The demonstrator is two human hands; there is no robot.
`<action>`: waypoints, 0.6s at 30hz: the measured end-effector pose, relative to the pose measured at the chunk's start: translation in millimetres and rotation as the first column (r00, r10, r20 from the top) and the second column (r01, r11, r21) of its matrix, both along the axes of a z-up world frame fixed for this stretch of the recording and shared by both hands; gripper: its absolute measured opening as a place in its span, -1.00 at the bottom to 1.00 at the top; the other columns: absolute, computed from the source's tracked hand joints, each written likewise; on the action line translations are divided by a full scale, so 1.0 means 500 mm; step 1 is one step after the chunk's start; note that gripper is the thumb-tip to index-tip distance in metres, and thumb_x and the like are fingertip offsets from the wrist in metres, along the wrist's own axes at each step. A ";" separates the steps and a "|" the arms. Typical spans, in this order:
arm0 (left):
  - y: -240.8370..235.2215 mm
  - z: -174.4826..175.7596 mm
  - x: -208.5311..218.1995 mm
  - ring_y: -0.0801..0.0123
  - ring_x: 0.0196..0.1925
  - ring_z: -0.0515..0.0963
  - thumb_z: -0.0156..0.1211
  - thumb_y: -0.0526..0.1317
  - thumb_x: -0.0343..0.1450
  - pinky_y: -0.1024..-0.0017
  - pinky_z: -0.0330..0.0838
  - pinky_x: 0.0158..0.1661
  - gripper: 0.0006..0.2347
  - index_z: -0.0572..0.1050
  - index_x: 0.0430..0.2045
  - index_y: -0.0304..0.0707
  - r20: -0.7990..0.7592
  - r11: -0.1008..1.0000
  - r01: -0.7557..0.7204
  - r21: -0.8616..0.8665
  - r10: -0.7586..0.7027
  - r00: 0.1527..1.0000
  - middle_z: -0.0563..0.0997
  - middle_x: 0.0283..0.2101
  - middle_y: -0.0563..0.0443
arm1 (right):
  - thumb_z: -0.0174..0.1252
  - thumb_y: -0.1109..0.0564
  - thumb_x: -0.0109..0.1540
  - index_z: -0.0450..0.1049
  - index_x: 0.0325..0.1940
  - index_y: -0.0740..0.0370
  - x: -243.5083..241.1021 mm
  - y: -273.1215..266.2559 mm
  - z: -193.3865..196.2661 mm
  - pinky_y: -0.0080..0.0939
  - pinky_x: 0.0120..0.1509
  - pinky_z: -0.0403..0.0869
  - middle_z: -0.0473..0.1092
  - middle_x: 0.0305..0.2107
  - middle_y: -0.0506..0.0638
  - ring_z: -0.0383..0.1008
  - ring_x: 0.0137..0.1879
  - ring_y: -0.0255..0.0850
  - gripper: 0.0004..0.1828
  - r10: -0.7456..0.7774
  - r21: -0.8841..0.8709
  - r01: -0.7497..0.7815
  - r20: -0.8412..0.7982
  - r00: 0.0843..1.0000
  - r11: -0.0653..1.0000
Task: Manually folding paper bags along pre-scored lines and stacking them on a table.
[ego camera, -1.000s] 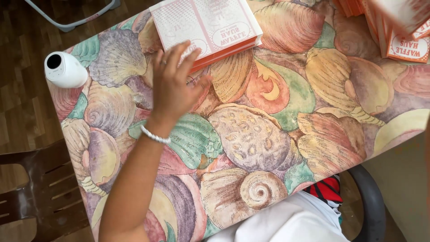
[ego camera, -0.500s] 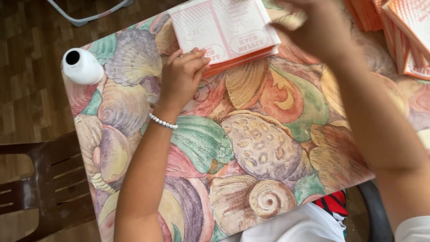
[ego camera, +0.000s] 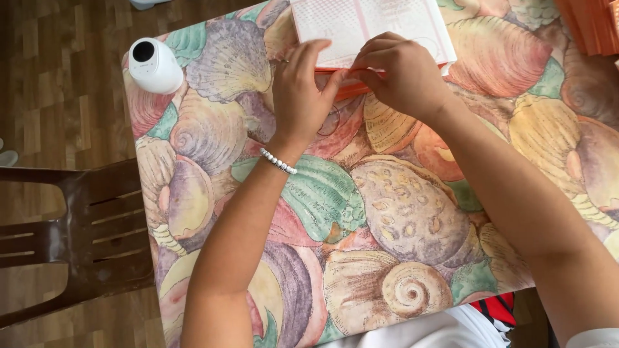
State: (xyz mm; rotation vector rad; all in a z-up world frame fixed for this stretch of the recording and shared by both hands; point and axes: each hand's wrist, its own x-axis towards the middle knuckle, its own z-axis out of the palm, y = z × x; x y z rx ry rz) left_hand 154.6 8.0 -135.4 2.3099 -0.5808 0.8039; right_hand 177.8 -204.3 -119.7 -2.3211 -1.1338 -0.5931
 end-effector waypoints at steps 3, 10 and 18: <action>0.009 -0.009 0.001 0.15 0.24 0.53 0.46 -0.07 0.43 0.22 0.48 0.18 -0.54 0.38 0.11 -0.24 -0.030 0.996 -0.052 -0.066 0.050 0.998 0.56 0.15 -0.03 | 0.41 0.34 0.28 0.69 -0.20 0.29 -0.005 -0.004 -0.002 -0.13 -0.12 0.51 0.57 -0.23 0.07 0.48 -0.20 -0.10 -0.95 -0.013 0.156 0.037 -0.153 0.988 0.987; 0.018 -0.003 -0.005 0.15 0.07 0.48 0.56 0.00 0.30 0.29 0.57 0.05 -0.43 0.27 -0.04 -0.27 0.000 0.969 -0.017 -0.248 0.018 1.000 0.39 -0.01 -0.09 | 0.47 0.12 0.31 0.68 -0.18 0.20 0.007 -0.009 0.000 -0.40 -0.26 0.38 0.59 -0.26 -0.05 0.44 -0.26 -0.42 -0.87 -0.060 0.311 0.299 -0.596 0.801 0.902; 0.022 -0.006 -0.003 0.35 -0.23 0.41 0.63 -0.11 0.23 0.45 0.41 -0.29 -0.57 0.37 -0.31 -0.17 -0.035 0.979 0.004 -0.203 -0.011 0.999 0.38 -0.20 0.06 | 0.37 0.10 0.41 0.66 -0.14 0.18 0.011 -0.015 -0.007 -0.45 -0.40 0.06 0.33 -0.55 -0.30 0.08 -0.41 -0.55 -0.89 0.037 0.373 0.322 -0.700 0.713 0.870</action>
